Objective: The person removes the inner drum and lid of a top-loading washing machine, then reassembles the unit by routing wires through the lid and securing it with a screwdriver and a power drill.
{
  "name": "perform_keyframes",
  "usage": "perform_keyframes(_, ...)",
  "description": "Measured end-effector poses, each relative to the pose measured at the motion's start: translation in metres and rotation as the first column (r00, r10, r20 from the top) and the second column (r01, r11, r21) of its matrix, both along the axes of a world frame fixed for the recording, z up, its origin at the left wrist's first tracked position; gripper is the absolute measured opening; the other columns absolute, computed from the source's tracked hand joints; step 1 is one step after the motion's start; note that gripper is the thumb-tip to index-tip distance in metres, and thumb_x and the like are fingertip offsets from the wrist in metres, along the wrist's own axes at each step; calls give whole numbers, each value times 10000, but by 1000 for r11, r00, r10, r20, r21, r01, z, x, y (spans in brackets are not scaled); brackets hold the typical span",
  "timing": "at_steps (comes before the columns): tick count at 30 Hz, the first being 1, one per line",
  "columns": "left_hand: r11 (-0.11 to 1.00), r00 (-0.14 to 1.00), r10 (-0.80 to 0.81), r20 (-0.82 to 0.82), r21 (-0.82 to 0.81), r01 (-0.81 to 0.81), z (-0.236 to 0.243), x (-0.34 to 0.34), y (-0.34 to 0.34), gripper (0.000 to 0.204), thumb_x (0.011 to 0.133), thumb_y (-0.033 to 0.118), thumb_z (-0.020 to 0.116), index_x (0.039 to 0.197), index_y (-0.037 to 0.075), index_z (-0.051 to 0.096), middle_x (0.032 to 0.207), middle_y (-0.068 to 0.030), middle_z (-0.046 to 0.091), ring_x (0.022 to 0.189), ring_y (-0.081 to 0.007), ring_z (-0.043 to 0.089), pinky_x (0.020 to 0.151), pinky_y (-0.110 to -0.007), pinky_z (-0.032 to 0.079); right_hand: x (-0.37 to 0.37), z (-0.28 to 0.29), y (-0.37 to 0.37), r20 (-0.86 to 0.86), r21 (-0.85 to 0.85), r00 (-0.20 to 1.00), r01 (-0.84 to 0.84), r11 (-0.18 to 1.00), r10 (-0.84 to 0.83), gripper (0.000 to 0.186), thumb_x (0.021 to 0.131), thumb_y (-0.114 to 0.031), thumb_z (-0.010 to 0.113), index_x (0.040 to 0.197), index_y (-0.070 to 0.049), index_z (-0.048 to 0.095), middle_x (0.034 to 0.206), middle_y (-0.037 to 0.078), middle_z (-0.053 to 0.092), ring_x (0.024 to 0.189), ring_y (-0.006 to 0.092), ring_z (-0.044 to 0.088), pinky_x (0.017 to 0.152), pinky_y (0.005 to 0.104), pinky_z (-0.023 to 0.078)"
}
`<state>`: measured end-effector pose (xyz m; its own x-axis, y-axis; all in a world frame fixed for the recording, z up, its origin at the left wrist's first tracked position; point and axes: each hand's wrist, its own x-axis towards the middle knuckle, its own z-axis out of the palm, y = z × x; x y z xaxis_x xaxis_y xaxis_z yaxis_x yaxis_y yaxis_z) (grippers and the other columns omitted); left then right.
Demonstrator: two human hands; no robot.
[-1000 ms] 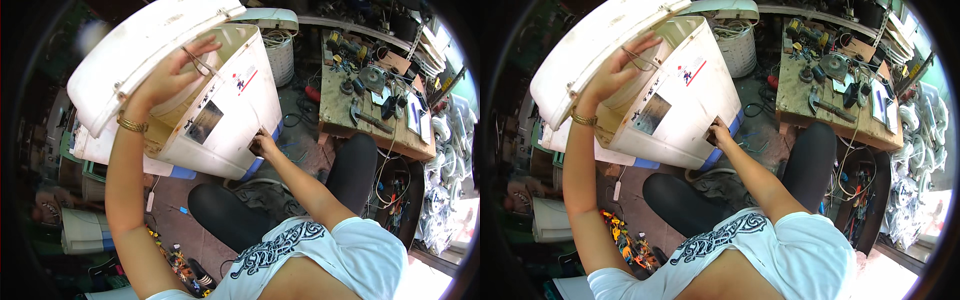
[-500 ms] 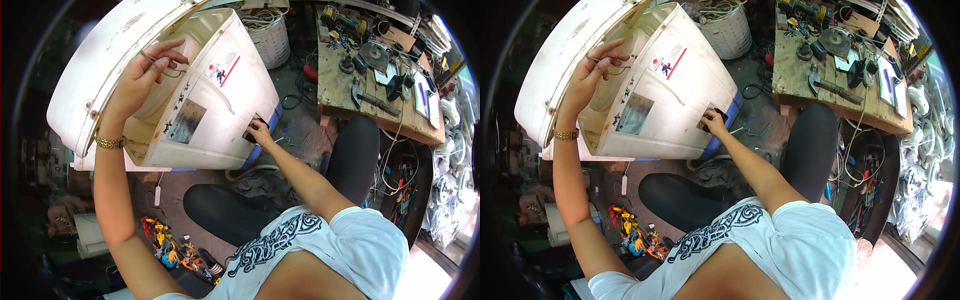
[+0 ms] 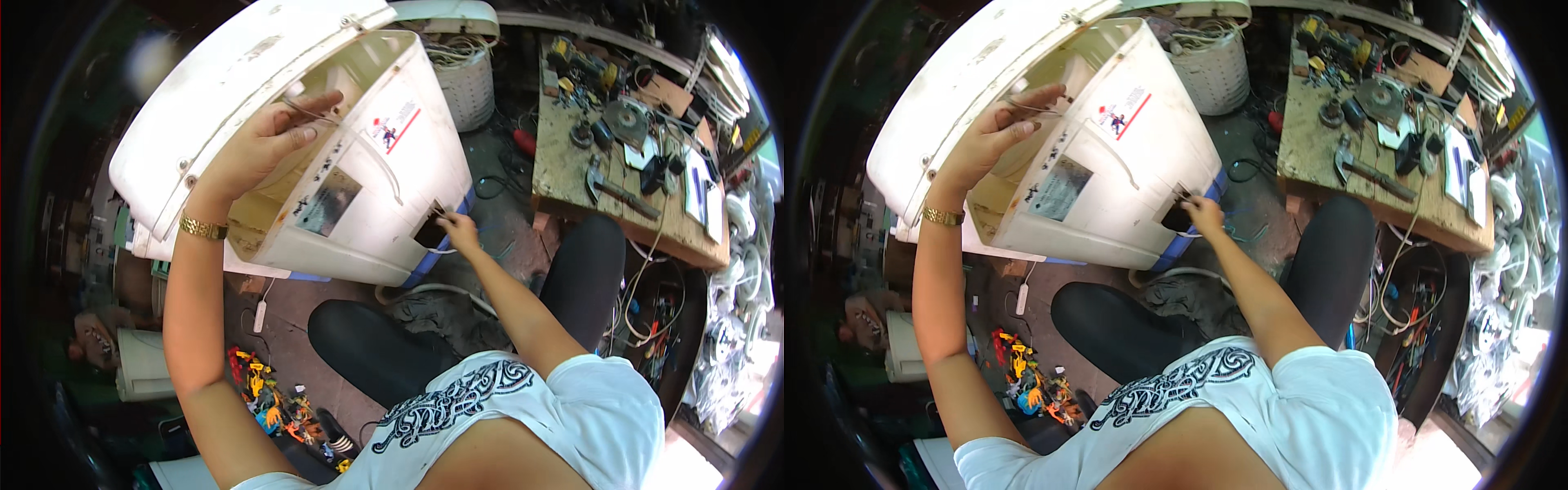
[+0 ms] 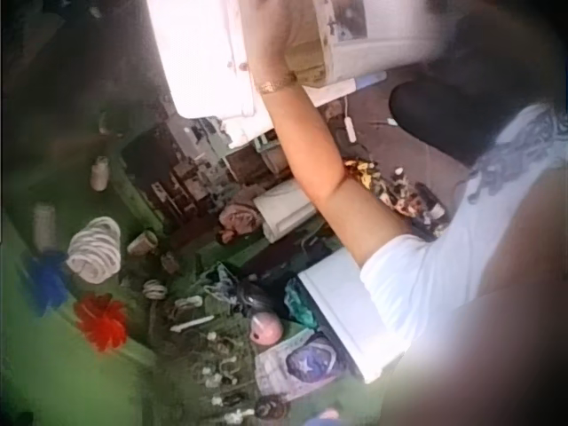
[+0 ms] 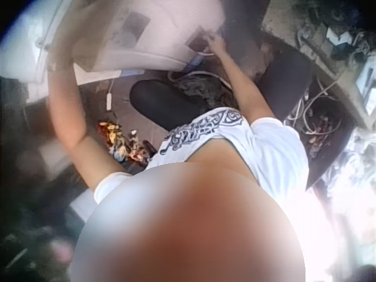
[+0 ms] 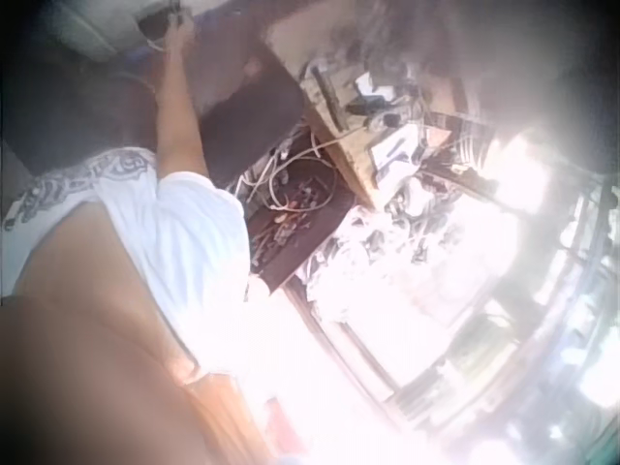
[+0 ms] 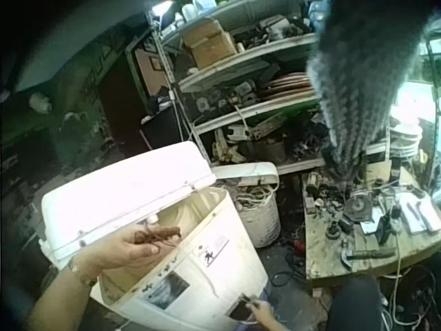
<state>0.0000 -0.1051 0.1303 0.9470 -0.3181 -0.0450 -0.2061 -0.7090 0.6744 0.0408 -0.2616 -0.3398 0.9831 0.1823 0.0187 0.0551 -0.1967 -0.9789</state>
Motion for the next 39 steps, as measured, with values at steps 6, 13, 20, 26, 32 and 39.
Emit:
perform_keyframes(6, 993, 995, 97, -3, 66, -97, -14, -4, -2, 462, 947, 174, 585, 1356, -29, 515, 1361, -106, 558, 1226, -182, 511, 1061, -313, 389, 1, 23, -76, -12, -488, 995, -95, 867, 102, 196, 801, -319, 718, 944, -186, 737, 1033, 82, 667, 1017, 309, 599, 884, 564, 413)
perform_keyframes(13, 982, 995, 75, 63, -181, -62, -25, -1, -8, 464, 918, 169, 650, 1303, -63, 533, 1282, -132, 594, 1170, -181, 545, 1029, -302, 412, 48, 189, -112, 375, 445, 850, 185, 876, -370, 171, 897, -112, 528, 957, 4, 638, 942, 38, 628, 717, 91, 530, 599, 241, 441)
perform_keyframes(20, 908, 962, 272, -15, -326, -262, -20, -5, -28, 362, 945, 226, 629, 1205, -26, 614, 1141, -69, 650, 1042, -118, 578, 911, -271, 450, 58, 327, -82, 439, -209, 754, -443, 872, 488, 298, 907, -239, 645, 1057, 16, 681, 790, 72, 653, 707, 123, 598, 655, 293, 490)
perform_keyframes(26, 937, 932, 304, 200, -241, -254, -25, 2, -14, 260, 942, 208, 625, 1038, -25, 692, 958, -74, 697, 904, -111, 607, 856, -271, 468, 34, 314, -40, 241, -79, 781, -576, 814, 576, 170, 880, -147, 710, 904, 6, 640, 720, 12, 614, 607, 67, 566, 476, 224, 416)
perform_keyframes(32, 955, 882, 288, 373, -41, -294, -10, 5, -15, 249, 896, 182, 653, 958, -53, 705, 870, -85, 705, 828, -121, 619, 799, -284, 485, 61, 346, -59, 439, 267, 870, -364, 892, 224, 203, 970, -183, 594, 836, -30, 596, 684, 7, 597, 532, 69, 540, 460, 222, 419)
perform_keyframes(39, 912, 826, 318, 466, 88, -401, -21, 4, -14, 265, 844, 216, 681, 935, -30, 720, 829, -127, 714, 761, -174, 655, 770, -316, 504, 60, 427, -41, 497, 354, 842, -418, 837, 210, 213, 967, -205, 614, 862, -20, 601, 684, 10, 601, 519, 72, 540, 447, 217, 405)
